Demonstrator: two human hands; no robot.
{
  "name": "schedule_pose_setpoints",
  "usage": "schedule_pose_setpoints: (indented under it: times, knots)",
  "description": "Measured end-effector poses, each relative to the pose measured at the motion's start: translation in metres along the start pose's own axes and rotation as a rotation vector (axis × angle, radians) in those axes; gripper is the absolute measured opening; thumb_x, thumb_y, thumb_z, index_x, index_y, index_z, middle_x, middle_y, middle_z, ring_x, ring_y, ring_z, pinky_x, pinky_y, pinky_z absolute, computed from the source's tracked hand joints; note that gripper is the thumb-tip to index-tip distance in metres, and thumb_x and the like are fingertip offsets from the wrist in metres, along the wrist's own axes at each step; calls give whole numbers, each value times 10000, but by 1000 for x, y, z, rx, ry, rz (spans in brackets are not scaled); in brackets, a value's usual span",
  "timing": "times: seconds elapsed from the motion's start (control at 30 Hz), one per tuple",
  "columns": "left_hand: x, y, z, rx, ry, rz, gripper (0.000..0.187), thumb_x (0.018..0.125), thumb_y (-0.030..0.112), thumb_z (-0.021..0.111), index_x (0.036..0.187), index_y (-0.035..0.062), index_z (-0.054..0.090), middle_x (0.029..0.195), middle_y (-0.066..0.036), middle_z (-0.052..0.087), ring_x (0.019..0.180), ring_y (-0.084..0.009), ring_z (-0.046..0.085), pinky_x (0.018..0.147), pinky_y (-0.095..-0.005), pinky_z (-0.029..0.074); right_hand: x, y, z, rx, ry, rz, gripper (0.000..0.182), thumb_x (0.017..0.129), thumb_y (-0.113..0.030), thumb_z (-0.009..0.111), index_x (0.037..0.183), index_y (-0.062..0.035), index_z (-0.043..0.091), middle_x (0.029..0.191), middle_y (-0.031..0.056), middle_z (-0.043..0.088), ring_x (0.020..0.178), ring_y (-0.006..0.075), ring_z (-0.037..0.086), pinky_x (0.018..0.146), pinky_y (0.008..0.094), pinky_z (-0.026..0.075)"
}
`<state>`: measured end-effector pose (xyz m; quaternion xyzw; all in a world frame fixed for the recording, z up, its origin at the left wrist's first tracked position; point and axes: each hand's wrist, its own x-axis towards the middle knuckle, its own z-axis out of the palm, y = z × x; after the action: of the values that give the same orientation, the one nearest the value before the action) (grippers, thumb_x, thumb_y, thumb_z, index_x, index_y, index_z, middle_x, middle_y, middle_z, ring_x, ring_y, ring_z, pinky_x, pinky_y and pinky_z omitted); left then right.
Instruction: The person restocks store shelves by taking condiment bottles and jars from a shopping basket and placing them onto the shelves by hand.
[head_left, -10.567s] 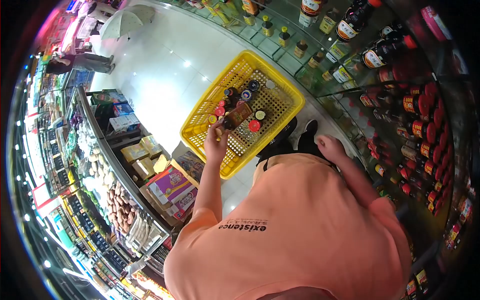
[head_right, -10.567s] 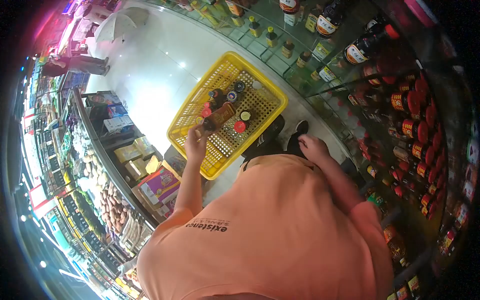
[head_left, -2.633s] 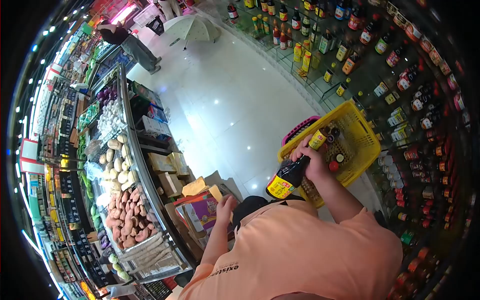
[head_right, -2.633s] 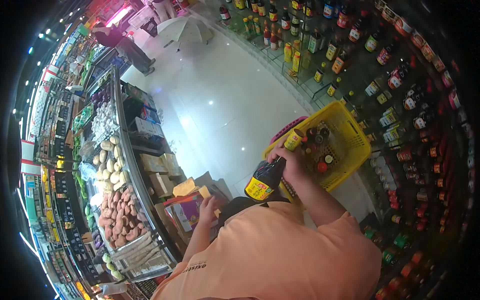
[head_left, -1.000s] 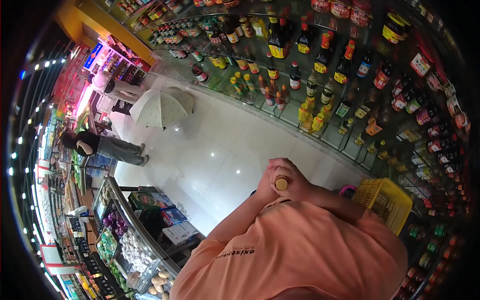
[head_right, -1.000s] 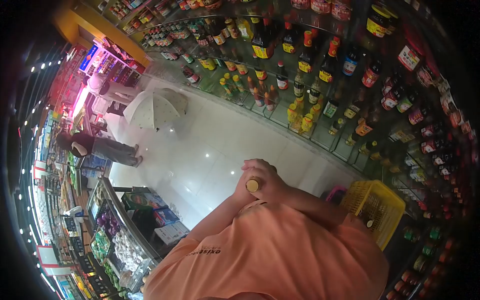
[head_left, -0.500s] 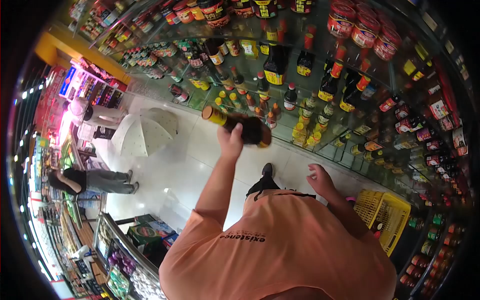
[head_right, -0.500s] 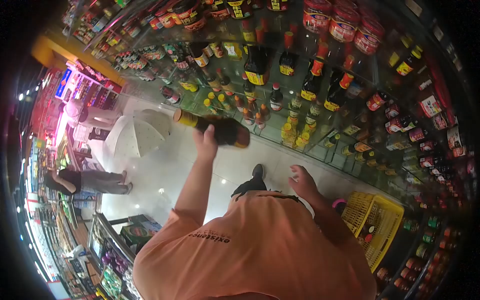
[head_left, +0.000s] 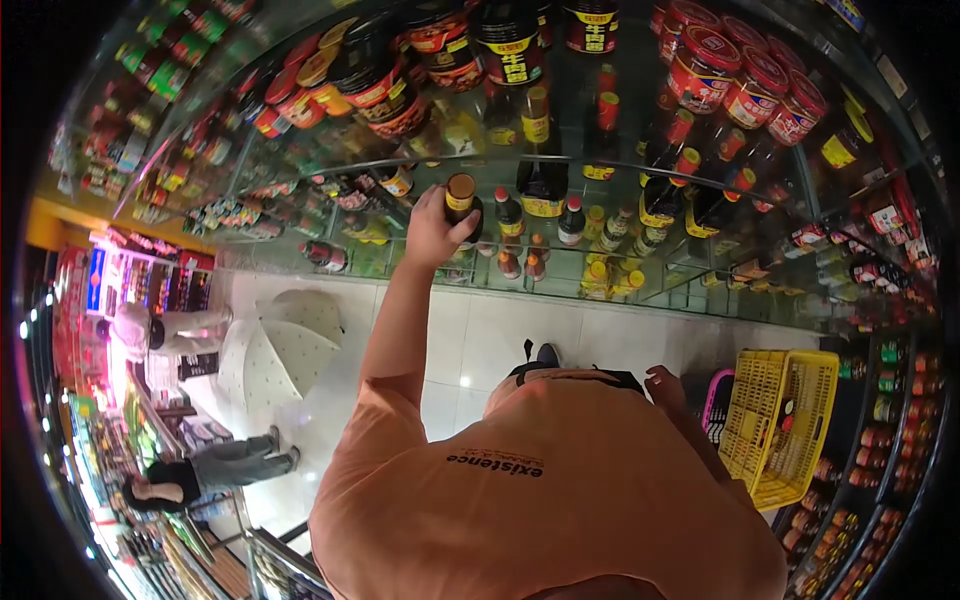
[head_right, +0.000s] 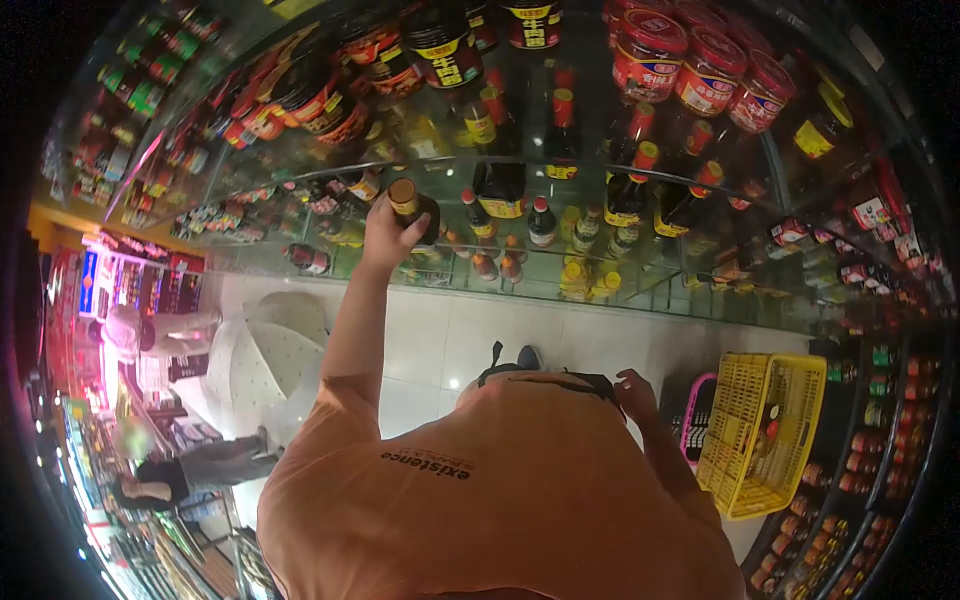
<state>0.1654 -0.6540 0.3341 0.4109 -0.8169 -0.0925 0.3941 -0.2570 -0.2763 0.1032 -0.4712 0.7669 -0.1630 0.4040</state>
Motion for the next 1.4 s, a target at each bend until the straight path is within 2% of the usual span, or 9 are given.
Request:
schedule_pose_setpoints:
  times: [0.27,0.4,0.7,0.83,1.0,1.17,1.23,1.37,1.4]
  knots:
    - [40,-31,17,-185,-166,-217,325,805,229,765,985,-1,623,858,-180,647,761,-316,615,720,-382,495,-18,20,19,67,65,150,322,873,-213,630,1150,-50,651,956,190,727,926,354,704,847,418,544]
    - [62,-42,50,-522,79,-13,188,843,120,695,950,-12,616,812,-114,658,717,-218,610,682,-347,490,-27,32,30,130,134,190,291,875,-190,632,1128,-48,657,917,188,729,873,335,712,801,409,549]
    - [81,-44,74,-665,63,-107,262,909,115,636,1126,-29,611,1044,-132,674,957,-241,616,864,-375,475,-61,57,40,283,208,301,267,883,-180,621,1102,-31,655,796,160,717,735,262,712,704,385,547]
    - [70,-51,89,-579,172,-196,152,926,106,628,1004,-17,586,895,-29,588,820,-157,524,757,-344,457,-80,69,44,331,192,367,281,883,-184,615,1112,-27,657,813,165,720,734,259,711,708,379,547]
    - [57,-71,100,-687,106,-249,168,957,92,617,1076,-19,576,1019,-35,587,904,-151,525,801,-336,458,-101,101,52,364,172,372,287,882,-182,618,1124,-32,661,821,169,717,715,238,708,714,381,552]
    - [-14,-1,108,-332,499,-332,358,985,115,584,1292,-51,502,1307,-179,537,1131,-259,565,1029,-389,434,-149,149,48,424,210,342,287,878,-164,647,1131,-32,630,807,119,694,691,182,697,597,330,535]
    - [-79,23,134,-467,608,-511,340,1028,193,556,1224,-80,504,1173,-171,566,1065,-259,570,975,-369,464,-178,177,49,443,260,367,285,882,-186,653,1118,-26,638,821,126,697,698,195,703,641,339,552]
    - [-242,66,191,-56,-7,-412,316,1057,273,474,1117,-18,582,1000,-143,627,847,-229,602,736,-375,510,-240,221,49,366,256,474,289,882,-194,632,1122,-34,648,813,119,717,713,201,701,695,353,555]
    - [-271,99,195,-291,-241,-780,304,1060,279,439,1059,28,610,924,-91,624,759,-189,610,599,-336,497,-255,227,45,369,251,483,293,880,-195,628,1126,-37,650,815,118,721,724,210,701,706,358,553]
